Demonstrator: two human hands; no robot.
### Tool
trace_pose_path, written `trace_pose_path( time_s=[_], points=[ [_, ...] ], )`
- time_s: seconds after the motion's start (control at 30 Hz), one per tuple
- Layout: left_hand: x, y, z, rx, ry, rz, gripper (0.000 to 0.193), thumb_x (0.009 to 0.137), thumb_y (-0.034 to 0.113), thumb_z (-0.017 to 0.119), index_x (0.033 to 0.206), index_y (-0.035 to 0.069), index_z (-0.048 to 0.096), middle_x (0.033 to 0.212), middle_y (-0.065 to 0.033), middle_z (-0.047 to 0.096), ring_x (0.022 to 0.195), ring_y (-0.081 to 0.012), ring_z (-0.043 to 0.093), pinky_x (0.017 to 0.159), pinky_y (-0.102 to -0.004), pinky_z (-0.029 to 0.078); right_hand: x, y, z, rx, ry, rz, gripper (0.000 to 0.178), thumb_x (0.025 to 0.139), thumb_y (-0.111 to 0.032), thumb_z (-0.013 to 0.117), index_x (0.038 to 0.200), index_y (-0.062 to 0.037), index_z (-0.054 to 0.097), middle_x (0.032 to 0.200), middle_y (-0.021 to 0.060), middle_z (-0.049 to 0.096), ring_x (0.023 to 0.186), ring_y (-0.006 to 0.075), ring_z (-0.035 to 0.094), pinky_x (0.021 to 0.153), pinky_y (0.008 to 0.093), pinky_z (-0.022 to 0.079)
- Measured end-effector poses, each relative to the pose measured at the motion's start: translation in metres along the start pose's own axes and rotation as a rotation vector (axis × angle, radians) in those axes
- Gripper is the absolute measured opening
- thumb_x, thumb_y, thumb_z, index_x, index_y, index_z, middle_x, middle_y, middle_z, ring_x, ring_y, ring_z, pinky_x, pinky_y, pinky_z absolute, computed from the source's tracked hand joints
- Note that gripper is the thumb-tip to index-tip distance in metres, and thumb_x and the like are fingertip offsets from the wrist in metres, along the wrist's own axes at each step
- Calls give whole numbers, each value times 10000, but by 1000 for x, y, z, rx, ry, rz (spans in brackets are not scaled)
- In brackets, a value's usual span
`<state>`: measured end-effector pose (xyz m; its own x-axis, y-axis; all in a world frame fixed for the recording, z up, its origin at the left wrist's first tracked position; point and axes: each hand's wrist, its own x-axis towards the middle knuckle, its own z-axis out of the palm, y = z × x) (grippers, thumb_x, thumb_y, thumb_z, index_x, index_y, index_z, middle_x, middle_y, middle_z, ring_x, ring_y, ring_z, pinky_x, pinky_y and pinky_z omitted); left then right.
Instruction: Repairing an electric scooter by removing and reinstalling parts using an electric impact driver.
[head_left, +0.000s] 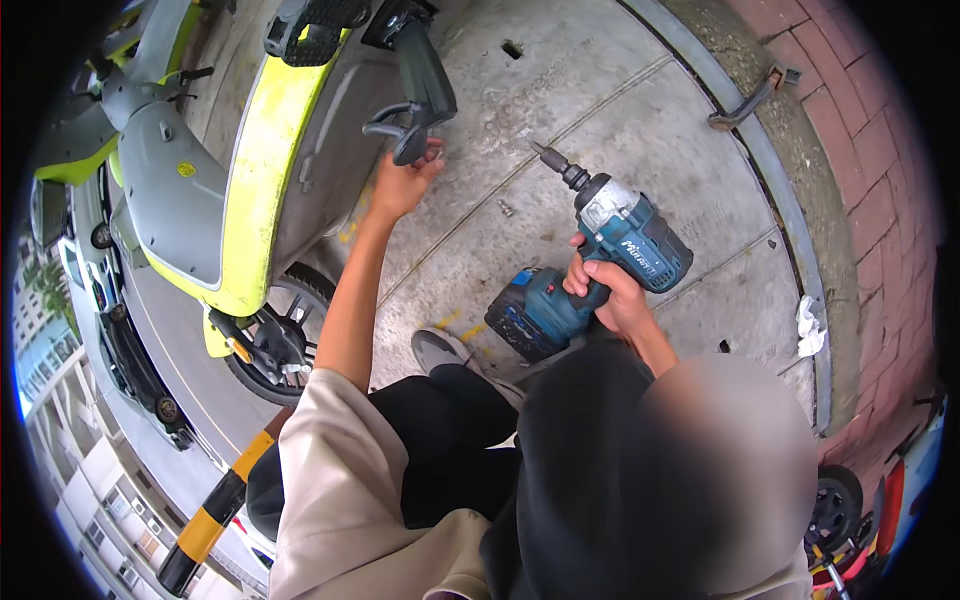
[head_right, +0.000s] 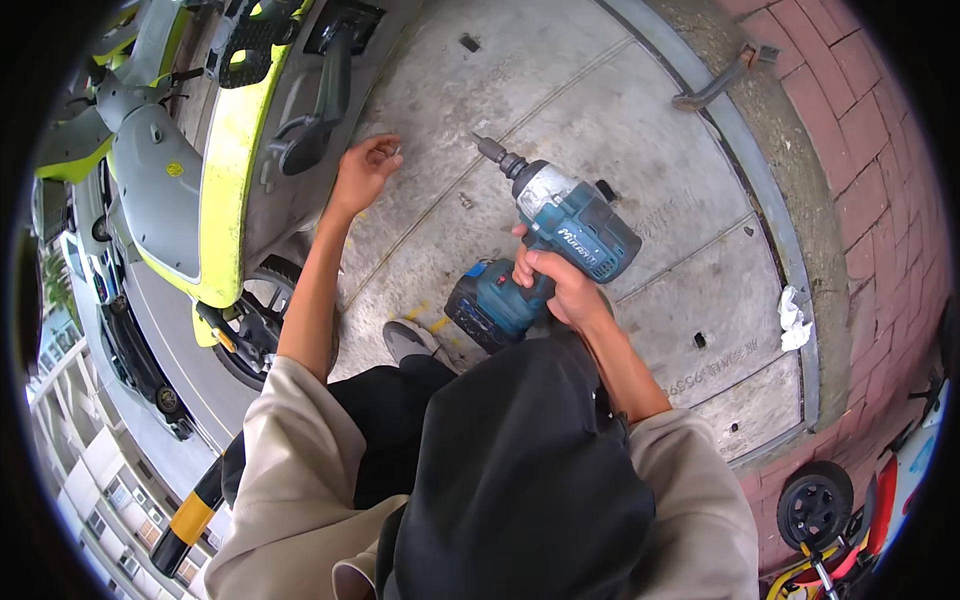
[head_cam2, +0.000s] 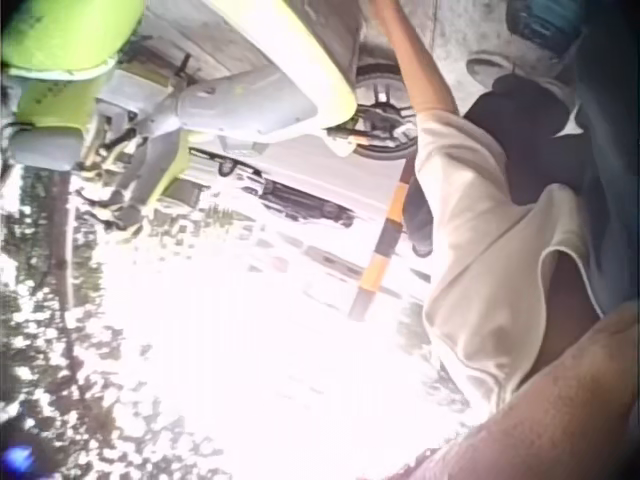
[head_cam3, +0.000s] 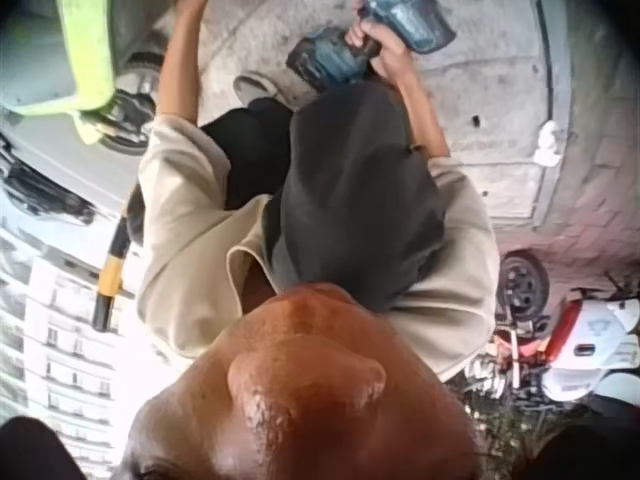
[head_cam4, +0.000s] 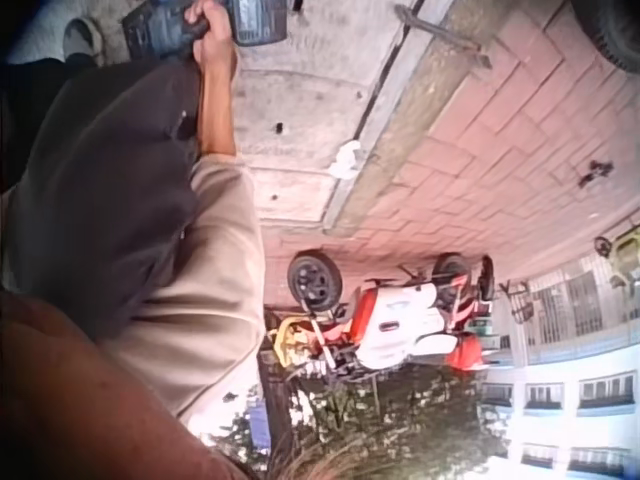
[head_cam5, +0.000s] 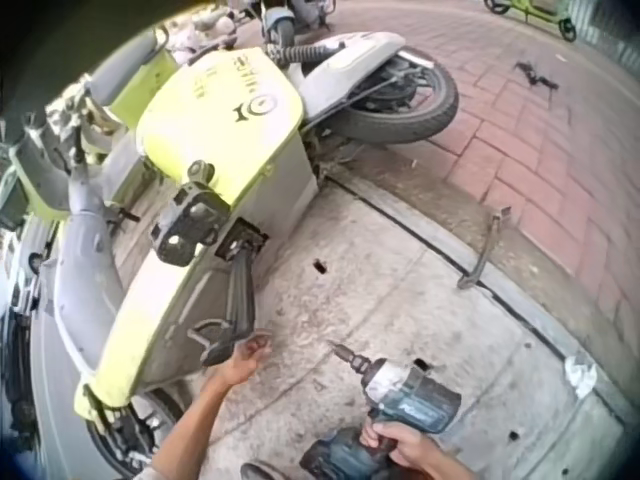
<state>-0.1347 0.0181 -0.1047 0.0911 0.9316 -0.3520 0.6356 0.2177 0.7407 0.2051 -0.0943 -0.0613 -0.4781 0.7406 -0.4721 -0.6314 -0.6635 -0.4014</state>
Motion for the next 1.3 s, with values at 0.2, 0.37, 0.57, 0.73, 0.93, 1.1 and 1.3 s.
trace_pose_path(
  time_s=[0.2, 0.37, 0.57, 0.73, 0.93, 1.1, 1.3],
  points=[
    [-19, 95, 39, -1215, -4, -221, 173, 971, 110, 602, 1115, 16, 621, 1180, -155, 643, 998, -200, 644, 951, -337, 528, 9, 1, -2, 12, -84, -30, 350, 873, -72, 563, 1195, 56, 516, 746, 46, 544, 666, 123, 504, 680, 299, 434],
    [-20, 111, 48, -1379, -2, -187, 192, 969, 151, 620, 1123, 37, 624, 1234, -155, 617, 1005, -181, 629, 944, -326, 529, 13, -1, 1, 20, -89, -2, 348, 873, -77, 577, 1190, 56, 525, 728, 34, 546, 665, 118, 509, 665, 290, 435],
    [-9, 106, 45, -1354, -61, -183, 208, 967, 144, 623, 1147, 39, 636, 1217, -151, 644, 979, -174, 633, 944, -323, 520, 27, -1, -4, -1, -132, 30, 390, 864, -118, 586, 1215, 30, 503, 741, 49, 514, 668, 129, 477, 687, 307, 417],
    [3, 89, 41, -1312, -89, -149, 237, 973, 161, 615, 1183, 52, 628, 1229, -139, 636, 994, -174, 623, 957, -326, 509, 47, -3, -9, 58, -193, 84, 382, 858, -118, 591, 1200, 36, 518, 725, 46, 514, 634, 128, 476, 651, 305, 423],
    [39, 92, 30, -1452, 53, -167, 222, 995, 208, 582, 1147, 53, 627, 1138, -83, 642, 1015, -179, 587, 943, -349, 496, 99, -5, 7, 188, -240, 19, 358, 852, -105, 592, 1170, 52, 548, 716, 43, 529, 625, 132, 505, 631, 289, 440],
    [71, 108, 10, -1431, 169, -69, 237, 1009, 265, 558, 1132, 81, 642, 1126, -33, 662, 1043, -166, 575, 981, -352, 442, 148, -12, 27, 209, -310, -88, 325, 852, -76, 581, 1138, 77, 557, 696, 46, 544, 606, 127, 514, 613, 277, 435],
    [82, 116, 1, -1408, 204, -55, 236, 1002, 280, 568, 1104, 85, 653, 1110, -19, 668, 1050, -163, 572, 1002, -362, 422, 169, -19, 37, 180, -300, -138, 305, 850, -84, 576, 1106, 82, 568, 667, 37, 542, 598, 116, 511, 603, 265, 423]
  ],
)
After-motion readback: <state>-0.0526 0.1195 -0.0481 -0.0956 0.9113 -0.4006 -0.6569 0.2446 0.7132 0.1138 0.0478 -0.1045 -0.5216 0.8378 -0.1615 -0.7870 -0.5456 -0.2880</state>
